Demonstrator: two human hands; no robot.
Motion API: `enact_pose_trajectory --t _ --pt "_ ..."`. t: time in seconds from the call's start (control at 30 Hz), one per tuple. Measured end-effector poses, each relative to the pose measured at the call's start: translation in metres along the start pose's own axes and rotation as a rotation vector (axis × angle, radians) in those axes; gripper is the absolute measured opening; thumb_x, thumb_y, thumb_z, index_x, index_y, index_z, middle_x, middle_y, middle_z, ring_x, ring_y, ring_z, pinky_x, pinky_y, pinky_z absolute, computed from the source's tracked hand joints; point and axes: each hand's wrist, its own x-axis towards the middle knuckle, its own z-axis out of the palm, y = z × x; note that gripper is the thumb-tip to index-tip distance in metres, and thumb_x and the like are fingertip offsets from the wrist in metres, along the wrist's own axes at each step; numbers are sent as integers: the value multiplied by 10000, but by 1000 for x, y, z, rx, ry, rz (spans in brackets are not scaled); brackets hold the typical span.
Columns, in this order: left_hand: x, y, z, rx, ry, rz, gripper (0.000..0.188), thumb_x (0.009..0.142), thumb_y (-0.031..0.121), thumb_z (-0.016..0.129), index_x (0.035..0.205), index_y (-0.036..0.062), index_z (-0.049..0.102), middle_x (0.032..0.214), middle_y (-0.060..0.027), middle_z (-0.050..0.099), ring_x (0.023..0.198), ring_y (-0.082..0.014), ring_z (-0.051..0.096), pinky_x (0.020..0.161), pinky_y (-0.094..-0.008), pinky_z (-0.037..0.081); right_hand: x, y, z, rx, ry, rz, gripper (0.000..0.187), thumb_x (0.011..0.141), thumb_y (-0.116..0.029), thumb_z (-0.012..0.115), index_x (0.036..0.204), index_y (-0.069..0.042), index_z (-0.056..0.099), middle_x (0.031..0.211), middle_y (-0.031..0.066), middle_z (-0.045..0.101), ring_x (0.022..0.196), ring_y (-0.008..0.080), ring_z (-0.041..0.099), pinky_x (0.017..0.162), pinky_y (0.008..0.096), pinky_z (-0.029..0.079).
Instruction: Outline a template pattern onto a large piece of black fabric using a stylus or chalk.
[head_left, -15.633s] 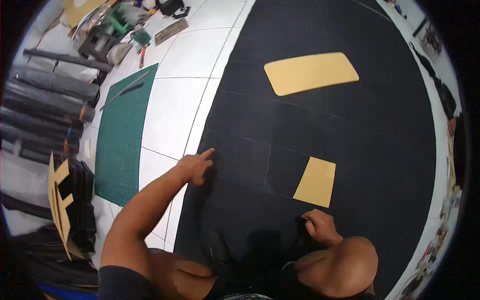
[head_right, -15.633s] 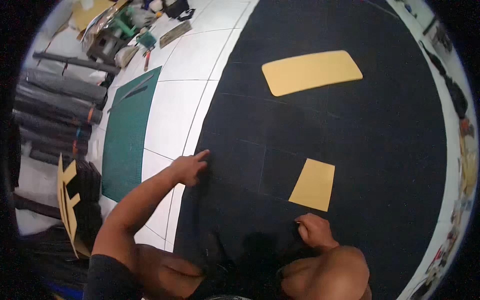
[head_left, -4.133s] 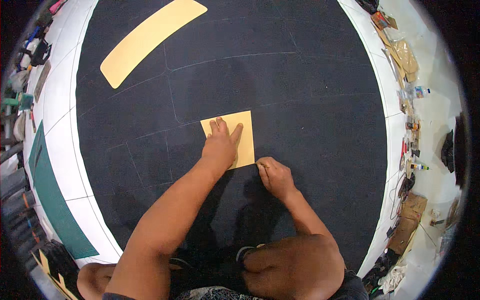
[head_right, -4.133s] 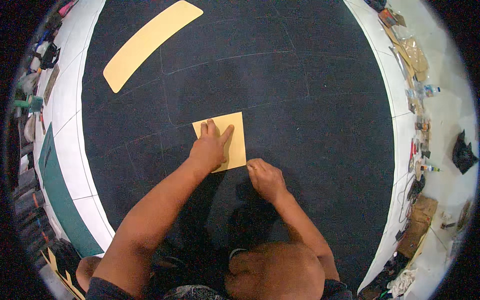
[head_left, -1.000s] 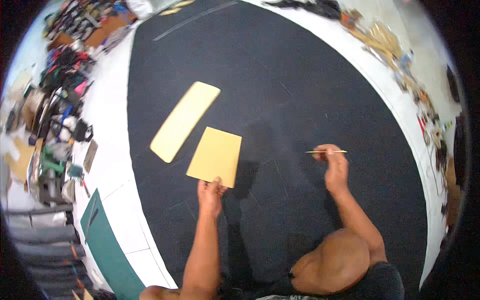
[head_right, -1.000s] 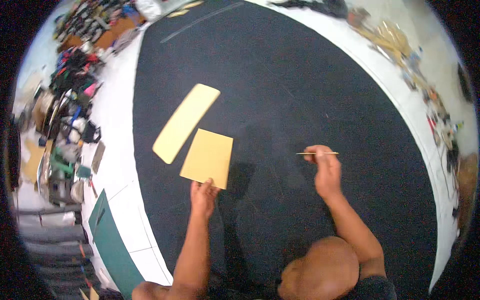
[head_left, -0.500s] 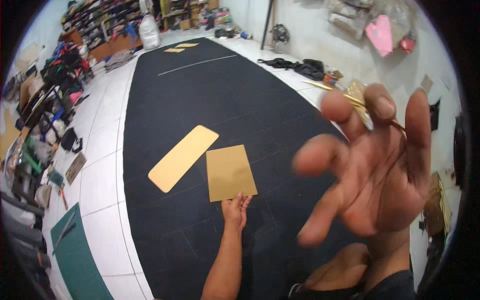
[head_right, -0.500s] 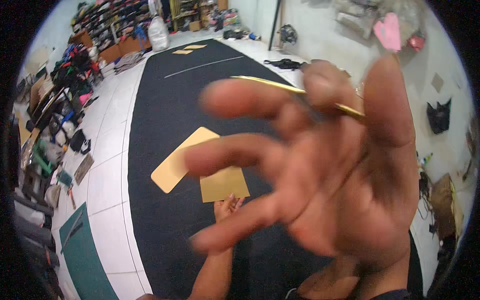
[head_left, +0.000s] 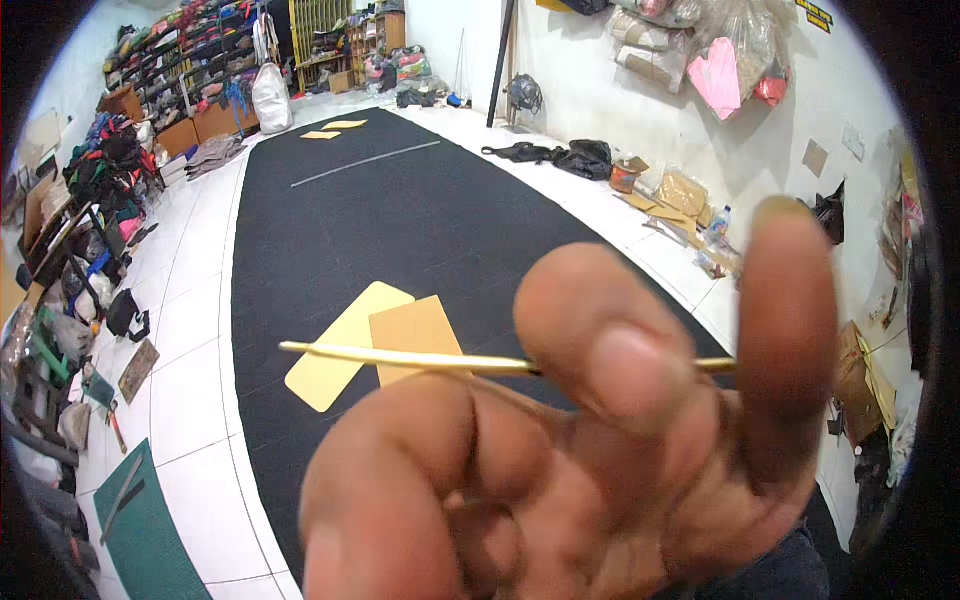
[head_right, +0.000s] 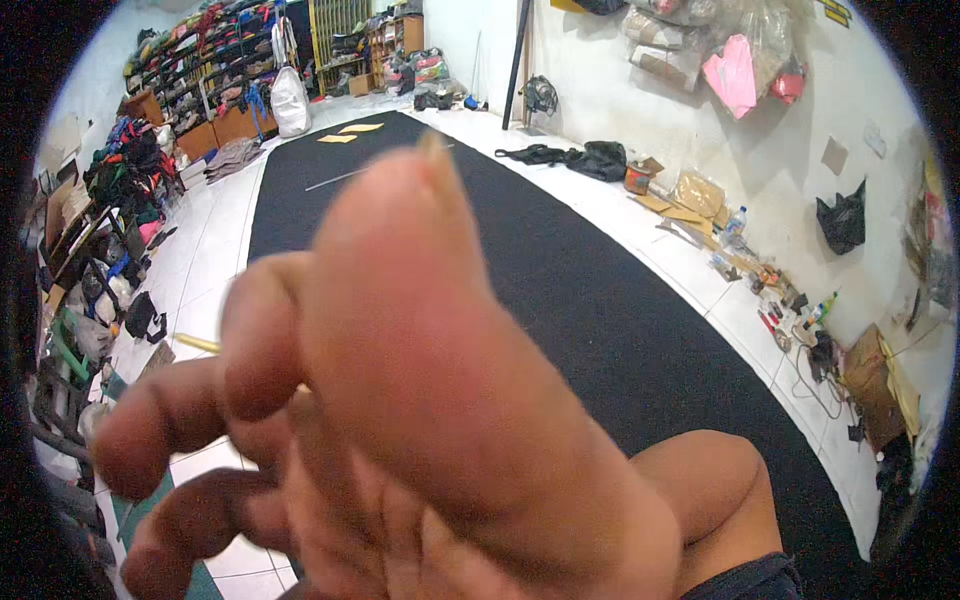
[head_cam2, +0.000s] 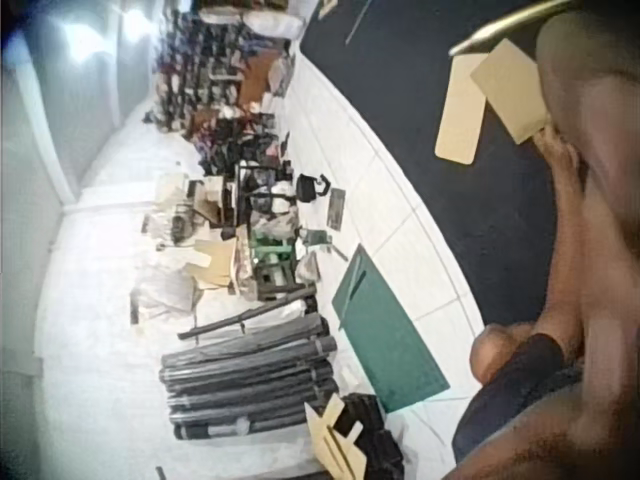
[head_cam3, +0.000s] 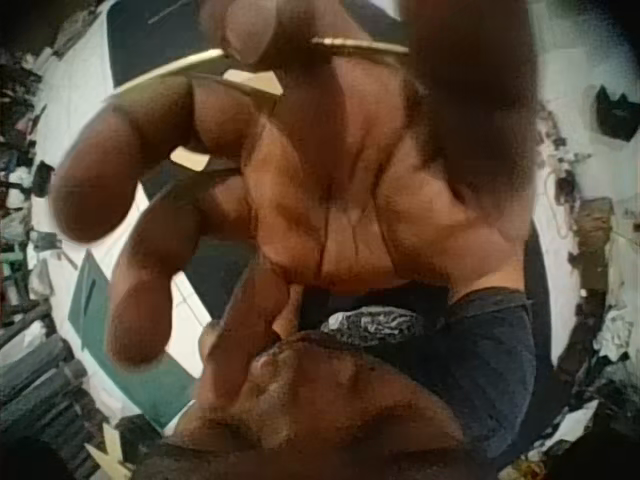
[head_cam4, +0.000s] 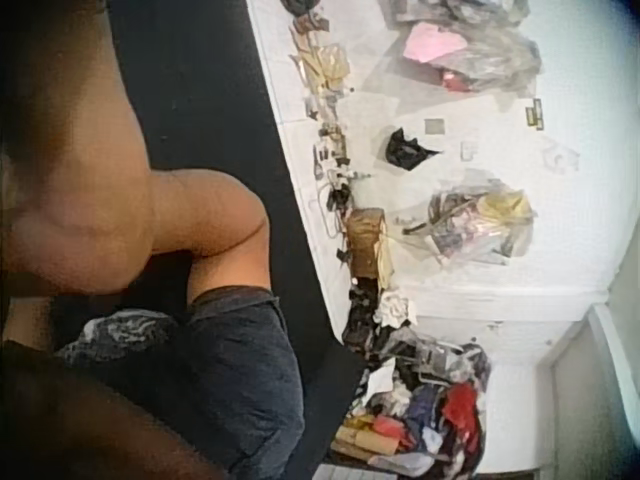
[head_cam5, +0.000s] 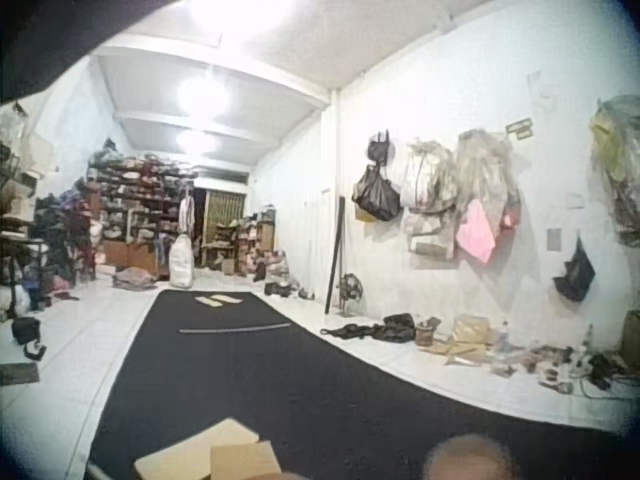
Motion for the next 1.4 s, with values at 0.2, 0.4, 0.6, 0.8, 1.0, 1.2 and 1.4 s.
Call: enact_pose_trajectory --t 0.2,0.4,0.6,0.8,1.0,1.2,1.4 --pt "-3 -9 -1 140 185 56 123 1025 105 591 1083 -3 594 964 -69 647 849 -189 628 809 -354 529 0 3 -15 77 -2 3 493 1099 -540 245 1147 -98 457 1112 201 578 959 374 673 710 551 625" --pt "4 -32 -6 74 369 8 193 1005 52 587 1194 15 578 1048 -80 672 916 -194 679 837 -373 592 -7 12 -38 204 -47 8 502 1096 -551 253 1124 -98 467 1037 187 594 892 350 692 662 508 639" --pt "-4 -47 -18 55 370 -7 296 994 24 585 1289 22 555 1127 -96 688 979 -215 715 825 -361 639 -43 -5 -110 17 283 -99 512 1093 -562 261 1100 -97 476 962 172 610 826 326 711 614 465 652" --pt "-9 -58 -27 144 451 -128 313 1002 47 575 1312 22 533 1180 -103 672 1036 -235 703 869 -379 621 -69 -23 -233 -944 902 181 278 1102 -332 420 1015 -108 559 889 32 629 758 122 615 678 281 512" --pt "-4 -64 -24 110 443 -145 328 1007 66 576 1327 21 523 1212 -117 659 1030 -242 706 874 -375 622 -72 12 -274 -1290 550 523 280 1061 -302 514 1022 -52 635 953 67 691 872 176 667 788 356 531" --pt "-5 -72 -20 -21 387 -150 293 997 39 582 1288 16 550 1167 -118 690 1018 -226 720 881 -376 623 -71 48 -296 -1512 429 787 423 1016 -413 607 1104 -8 692 1027 156 727 972 292 697 865 413 536" --pt "-10 -73 -20 -3 395 -247 358 1002 63 573 1352 24 507 1240 -131 665 1111 -254 693 959 -414 584 -57 78 -305 -1550 315 838 439 1006 -418 625 1158 -14 702 1092 166 738 1028 325 704 881 434 534"
